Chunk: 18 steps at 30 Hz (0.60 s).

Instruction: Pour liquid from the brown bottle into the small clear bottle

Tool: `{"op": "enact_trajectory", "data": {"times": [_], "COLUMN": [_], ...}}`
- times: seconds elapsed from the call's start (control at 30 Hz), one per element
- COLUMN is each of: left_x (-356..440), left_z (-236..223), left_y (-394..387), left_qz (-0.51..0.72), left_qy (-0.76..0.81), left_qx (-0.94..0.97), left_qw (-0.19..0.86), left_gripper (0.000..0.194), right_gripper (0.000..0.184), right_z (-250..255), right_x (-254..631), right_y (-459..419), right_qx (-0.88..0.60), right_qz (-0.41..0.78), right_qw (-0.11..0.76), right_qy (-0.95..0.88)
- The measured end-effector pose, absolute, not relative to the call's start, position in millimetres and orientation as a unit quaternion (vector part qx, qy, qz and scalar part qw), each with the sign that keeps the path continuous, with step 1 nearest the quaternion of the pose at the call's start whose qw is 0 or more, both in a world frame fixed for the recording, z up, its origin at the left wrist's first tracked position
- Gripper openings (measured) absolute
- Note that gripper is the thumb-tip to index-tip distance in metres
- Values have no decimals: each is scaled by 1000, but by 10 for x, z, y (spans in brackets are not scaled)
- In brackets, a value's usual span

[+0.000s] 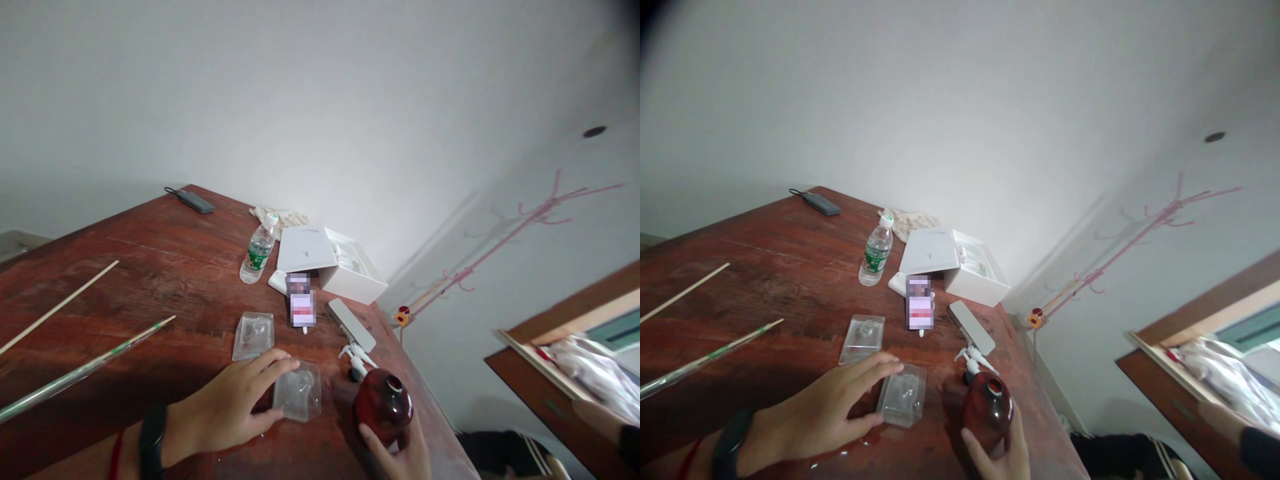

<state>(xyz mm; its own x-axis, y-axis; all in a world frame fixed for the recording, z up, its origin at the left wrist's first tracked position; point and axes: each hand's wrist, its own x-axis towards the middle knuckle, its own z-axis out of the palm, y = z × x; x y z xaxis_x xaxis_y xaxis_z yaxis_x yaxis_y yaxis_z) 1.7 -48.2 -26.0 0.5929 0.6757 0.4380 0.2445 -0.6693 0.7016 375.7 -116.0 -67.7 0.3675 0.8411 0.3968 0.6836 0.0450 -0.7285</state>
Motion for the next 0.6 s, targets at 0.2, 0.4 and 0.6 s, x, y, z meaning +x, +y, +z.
{"op": "enact_trajectory", "data": {"times": [0.2,0.4,0.6], "left_x": [54,65,49], "left_z": [-186,-190,-171], "left_y": [-512,-510,-498], "left_qz": [365,400,390], "left_qy": [282,286,263], "left_qx": [836,826,832], "left_qw": [297,276,294], "left_gripper": [92,92,89], "right_gripper": [79,88,88], "right_z": [-251,65,270], "right_x": [3545,3637,3626], "right_y": [-1141,-1043,-915], "right_qx": [-573,-561,-563], "right_qz": [148,136,179], "right_qw": [402,282,158], "right_qy": [-699,-767,-791]}}
